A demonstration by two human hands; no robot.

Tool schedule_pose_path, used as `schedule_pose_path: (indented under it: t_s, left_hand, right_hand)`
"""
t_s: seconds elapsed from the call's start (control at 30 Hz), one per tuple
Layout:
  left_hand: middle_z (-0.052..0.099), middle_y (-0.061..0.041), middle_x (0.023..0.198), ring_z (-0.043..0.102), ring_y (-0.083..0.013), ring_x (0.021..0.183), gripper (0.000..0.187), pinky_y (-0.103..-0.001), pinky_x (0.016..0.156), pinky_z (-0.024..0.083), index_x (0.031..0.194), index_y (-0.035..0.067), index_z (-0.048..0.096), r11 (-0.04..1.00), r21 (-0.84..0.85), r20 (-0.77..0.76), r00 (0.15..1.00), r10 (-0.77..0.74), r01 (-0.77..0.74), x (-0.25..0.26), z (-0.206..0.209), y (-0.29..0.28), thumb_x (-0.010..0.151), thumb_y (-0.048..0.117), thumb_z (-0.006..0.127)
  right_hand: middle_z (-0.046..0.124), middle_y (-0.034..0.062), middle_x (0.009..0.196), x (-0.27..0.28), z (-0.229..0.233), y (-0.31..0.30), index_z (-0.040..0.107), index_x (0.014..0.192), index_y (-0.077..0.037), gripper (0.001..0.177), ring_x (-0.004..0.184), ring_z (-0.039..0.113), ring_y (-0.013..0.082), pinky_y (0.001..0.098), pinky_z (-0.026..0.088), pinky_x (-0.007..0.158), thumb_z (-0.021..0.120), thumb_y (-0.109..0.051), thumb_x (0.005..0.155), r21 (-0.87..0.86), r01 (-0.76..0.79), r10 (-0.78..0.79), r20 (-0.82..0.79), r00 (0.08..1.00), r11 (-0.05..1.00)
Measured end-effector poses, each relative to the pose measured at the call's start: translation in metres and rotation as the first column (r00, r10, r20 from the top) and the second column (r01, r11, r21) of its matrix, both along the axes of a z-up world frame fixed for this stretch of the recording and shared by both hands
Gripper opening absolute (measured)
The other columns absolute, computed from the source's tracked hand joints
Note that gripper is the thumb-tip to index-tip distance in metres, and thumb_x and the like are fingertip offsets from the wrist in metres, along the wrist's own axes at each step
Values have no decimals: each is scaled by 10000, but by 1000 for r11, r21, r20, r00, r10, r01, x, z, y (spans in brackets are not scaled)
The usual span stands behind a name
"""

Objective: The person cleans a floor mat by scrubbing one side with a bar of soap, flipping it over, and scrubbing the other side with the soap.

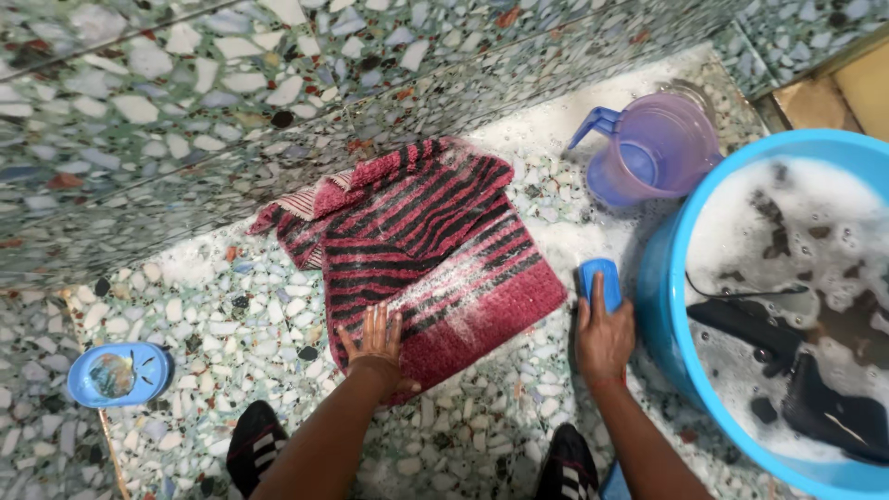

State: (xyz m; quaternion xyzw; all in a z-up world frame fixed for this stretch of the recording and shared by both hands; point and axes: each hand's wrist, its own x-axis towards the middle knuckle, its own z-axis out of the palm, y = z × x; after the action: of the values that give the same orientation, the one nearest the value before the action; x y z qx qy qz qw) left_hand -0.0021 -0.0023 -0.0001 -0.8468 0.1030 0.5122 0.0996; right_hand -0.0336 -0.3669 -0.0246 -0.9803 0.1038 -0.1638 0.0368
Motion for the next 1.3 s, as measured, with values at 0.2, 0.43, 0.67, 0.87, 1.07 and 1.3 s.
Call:
schedule_pose_path:
  t_s: [0.2,0.43,0.67,0.87,1.07,1.3]
  left_hand:
    - [-358,-175,1678,-337,-403,1526,1462,-837,1108,-26,1611,119,-260,1000,-23,98,995,5,-3,-10,-3,1,734,902,608]
    - [-266,-245,1683,-247,-455,1540,1581,-834,1099,7,1624,51,-204,988,-111,260,963,-78,110,-27,9,13,633,958,629]
    - [-141,-254,1697,-140,-484,1543,1461,-834,1094,86,1632,11,-62,959,-218,473,879,-60,182,-42,-7,20,705,890,647]
    - [243,-305,1605,369,-587,1369,605,-704,880,456,1515,-45,366,916,-186,696,705,-133,356,-48,-51,-1,975,159,548]
    - [705,-293,1170,713,-430,1083,242,-503,919,582,1041,-11,760,791,-610,402,848,346,-34,1,-14,-43,946,87,560]
    - [726,-241,1035,721,-386,993,300,-467,907,561,958,48,781,597,-802,169,944,284,-36,-1,64,-116,791,290,722]
  right_hand:
    - [593,315,1095,-73,3,12,455,1639,-258,632,932,614,483,573,506,849,620,-399,1044,-24,401,-385,-334,860,916]
    - [550,293,1394,-46,63,29,634,1370,-159,480,1245,574,444,515,495,1036,677,-329,923,29,9,-3,-181,983,1000]
    - [641,199,1294,-14,101,-7,640,1382,-199,458,1169,639,399,478,524,992,623,-380,962,179,-170,242,-550,800,969]
    - [425,262,1528,-63,27,-29,470,1527,-273,660,1320,508,493,501,438,1109,579,-569,948,55,-133,131,-728,673,990]
    - [80,192,1691,-67,29,-2,250,1568,-283,782,1523,127,460,696,225,1147,467,-698,942,-75,64,-98,-838,537,995]
    - [683,233,1209,-13,23,69,595,1308,-25,684,942,713,330,535,597,847,533,-619,974,706,549,113,-564,818,-448]
